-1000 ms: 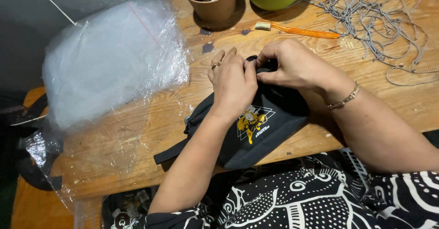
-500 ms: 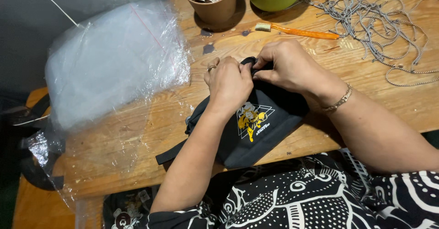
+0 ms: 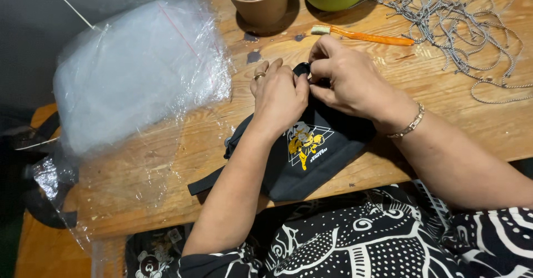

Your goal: The person smooths a black drawstring bag on a wooden table, then uses an orange toothbrush to scrub the printed design on the bag's surface. They continue to smooth the bag with their hands and adjust the drawstring closure.

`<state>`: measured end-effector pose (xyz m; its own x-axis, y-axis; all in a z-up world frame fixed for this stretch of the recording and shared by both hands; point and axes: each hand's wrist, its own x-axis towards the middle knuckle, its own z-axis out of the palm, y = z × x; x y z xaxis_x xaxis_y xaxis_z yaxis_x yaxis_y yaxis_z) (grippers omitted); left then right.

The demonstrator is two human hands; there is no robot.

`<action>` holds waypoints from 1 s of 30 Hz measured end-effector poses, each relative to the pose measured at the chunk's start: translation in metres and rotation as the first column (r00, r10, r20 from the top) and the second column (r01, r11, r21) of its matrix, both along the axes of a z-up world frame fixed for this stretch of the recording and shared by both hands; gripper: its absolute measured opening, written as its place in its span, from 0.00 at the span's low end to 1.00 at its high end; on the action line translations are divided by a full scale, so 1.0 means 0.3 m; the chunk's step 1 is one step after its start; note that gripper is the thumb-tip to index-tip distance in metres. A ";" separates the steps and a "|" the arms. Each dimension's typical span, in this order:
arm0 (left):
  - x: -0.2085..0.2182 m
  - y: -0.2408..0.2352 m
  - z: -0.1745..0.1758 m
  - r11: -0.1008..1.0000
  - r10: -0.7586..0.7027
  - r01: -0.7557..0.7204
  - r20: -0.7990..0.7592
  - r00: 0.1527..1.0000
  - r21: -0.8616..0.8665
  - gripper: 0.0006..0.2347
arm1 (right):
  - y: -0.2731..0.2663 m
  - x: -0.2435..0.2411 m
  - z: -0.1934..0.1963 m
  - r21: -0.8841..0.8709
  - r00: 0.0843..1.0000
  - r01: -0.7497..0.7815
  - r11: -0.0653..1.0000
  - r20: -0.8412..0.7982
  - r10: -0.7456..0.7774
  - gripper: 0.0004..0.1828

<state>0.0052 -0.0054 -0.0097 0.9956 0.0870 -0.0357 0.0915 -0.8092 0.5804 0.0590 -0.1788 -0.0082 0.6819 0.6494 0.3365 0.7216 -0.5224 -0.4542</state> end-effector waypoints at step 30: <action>-0.007 -0.018 0.008 0.975 -0.054 0.089 0.171 0.984 -0.204 0.14 | -0.058 0.078 0.060 -0.084 0.965 -0.012 0.996 -0.261 -0.010 0.22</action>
